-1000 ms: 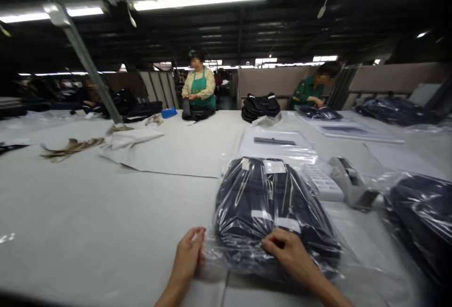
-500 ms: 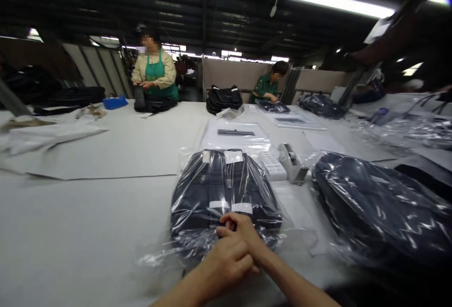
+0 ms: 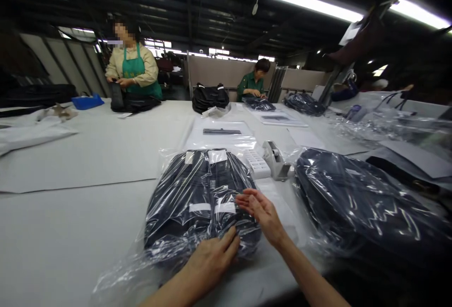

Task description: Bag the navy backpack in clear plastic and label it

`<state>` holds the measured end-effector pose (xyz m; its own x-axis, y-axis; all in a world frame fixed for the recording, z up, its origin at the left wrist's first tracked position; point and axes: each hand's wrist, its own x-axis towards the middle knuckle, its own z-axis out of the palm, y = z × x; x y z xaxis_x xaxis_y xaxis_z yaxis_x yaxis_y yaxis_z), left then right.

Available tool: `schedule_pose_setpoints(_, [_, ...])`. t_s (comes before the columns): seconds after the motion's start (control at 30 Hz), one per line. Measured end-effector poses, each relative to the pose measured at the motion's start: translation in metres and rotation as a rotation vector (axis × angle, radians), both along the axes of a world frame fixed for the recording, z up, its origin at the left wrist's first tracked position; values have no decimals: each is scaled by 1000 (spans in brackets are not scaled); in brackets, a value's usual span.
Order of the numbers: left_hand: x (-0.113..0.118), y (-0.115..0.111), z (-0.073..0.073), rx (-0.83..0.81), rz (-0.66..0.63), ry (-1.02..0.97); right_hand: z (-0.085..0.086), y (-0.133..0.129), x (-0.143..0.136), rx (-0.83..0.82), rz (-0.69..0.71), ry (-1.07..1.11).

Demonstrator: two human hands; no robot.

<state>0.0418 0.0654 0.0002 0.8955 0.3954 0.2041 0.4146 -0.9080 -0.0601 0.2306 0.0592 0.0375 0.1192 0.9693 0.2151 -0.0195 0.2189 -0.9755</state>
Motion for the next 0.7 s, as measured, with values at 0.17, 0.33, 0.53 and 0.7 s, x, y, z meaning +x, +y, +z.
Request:
schedule_pose_setpoints(0.17, [0, 2, 0, -58, 13, 50, 10, -42, 45, 221, -140, -1006])
schedule_pose_setpoints(0.33, [0, 3, -4, -60, 9, 44, -11, -44, 54, 109, -184, -1197])
schedule_pose_setpoints(0.53, [-2, 1, -4, -1, -30, 97, -10, -37, 64, -78, -61, -930])
schedule_pose_setpoints(0.7, [-1, -1, 2, -63, -21, 161, -21, -29, 82, -246, -7, -754])
